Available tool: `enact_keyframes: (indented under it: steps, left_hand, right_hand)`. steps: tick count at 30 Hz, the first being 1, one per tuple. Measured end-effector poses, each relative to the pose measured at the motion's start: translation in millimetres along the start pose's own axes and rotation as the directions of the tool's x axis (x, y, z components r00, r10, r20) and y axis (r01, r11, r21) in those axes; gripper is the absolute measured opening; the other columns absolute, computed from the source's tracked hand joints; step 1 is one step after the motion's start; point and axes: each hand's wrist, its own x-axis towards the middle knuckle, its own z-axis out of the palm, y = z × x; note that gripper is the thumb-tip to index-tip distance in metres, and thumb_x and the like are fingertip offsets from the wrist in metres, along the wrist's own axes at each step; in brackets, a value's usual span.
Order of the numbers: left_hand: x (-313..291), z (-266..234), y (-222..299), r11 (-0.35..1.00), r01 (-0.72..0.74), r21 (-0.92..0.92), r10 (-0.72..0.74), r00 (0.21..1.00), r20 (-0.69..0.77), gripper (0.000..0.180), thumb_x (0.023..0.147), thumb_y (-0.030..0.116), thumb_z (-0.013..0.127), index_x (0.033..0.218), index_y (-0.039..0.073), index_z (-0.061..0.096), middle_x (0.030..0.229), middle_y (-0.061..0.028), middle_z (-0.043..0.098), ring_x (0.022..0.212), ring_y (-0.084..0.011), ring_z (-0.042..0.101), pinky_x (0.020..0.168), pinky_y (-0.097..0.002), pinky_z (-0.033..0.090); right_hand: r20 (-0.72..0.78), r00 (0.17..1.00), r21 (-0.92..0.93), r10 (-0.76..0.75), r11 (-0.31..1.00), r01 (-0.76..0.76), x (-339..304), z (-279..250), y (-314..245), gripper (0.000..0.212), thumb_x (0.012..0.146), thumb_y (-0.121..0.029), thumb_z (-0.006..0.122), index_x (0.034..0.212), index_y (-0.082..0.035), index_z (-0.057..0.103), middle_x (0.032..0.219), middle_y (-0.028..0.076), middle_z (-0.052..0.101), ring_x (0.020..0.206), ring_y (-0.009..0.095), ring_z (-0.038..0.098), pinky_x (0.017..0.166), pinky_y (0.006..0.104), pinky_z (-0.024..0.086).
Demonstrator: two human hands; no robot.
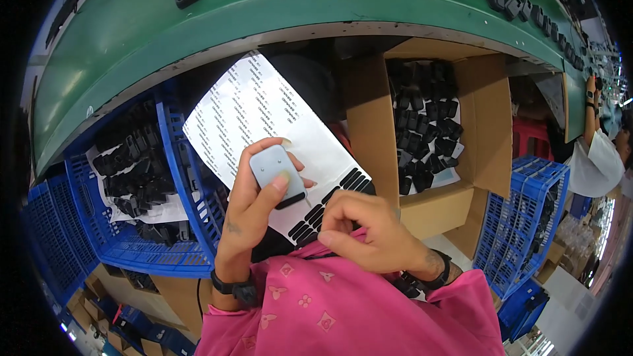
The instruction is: The person picks up a device from a blue crate, peels a sticker from a sheet, and applies it to the device. They then place the device onto a green conveyor belt and repeat the process.
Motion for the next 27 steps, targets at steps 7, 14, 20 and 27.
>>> enact_keyframes:
  steps: [7,14,20,27]
  left_hand:
    - [-22.0,25.1,25.9,0.939,-0.063,0.339,0.038,0.996,0.081,0.045,0.088,0.009,0.055,0.127,0.001,0.035,0.104,-0.0151,0.058,0.096,-0.0216,0.058,0.084,-0.0309,0.045]
    - [-25.6,28.9,36.9,0.878,-0.119,0.463,0.089,0.992,0.086,0.044,0.090,0.012,0.055,0.125,-0.002,0.034,0.097,-0.0224,0.063,0.088,-0.0330,0.065,0.078,-0.0366,0.049]
    - [-25.6,27.7,34.7,0.866,-0.129,0.484,0.103,0.991,0.079,0.043,0.090,0.012,0.054,0.124,-0.004,0.034,0.097,-0.0242,0.062,0.089,-0.0357,0.065,0.078,-0.0379,0.049]
    - [-25.8,27.9,34.4,0.852,-0.147,0.503,0.124,0.989,0.079,0.042,0.090,0.012,0.054,0.124,-0.005,0.034,0.097,-0.0258,0.061,0.089,-0.0381,0.064,0.077,-0.0388,0.049]
  right_hand:
    - [-0.281,0.960,0.525,-0.009,0.836,0.162,18.1,-2.1,-28.7,0.004,0.086,0.004,0.055,0.086,0.004,0.051,0.072,0.003,0.055,0.059,0.002,0.049,0.052,0.0176,0.039]
    - [-0.354,0.931,0.462,-0.086,0.849,0.254,23.9,7.5,-33.4,0.006,0.083,0.005,0.059,0.086,0.006,0.054,0.075,0.004,0.059,0.063,0.002,0.052,0.054,0.0166,0.041]
    - [-0.356,0.934,0.471,-0.020,0.859,0.198,24.8,9.0,-30.5,0.007,0.082,0.005,0.059,0.086,0.006,0.054,0.074,0.003,0.058,0.064,0.001,0.051,0.054,0.0163,0.040]
    - [-0.343,0.939,0.491,-0.001,0.853,0.180,25.6,9.4,-30.8,0.008,0.083,0.004,0.060,0.086,0.007,0.054,0.075,0.004,0.059,0.064,0.002,0.053,0.055,0.0164,0.041]
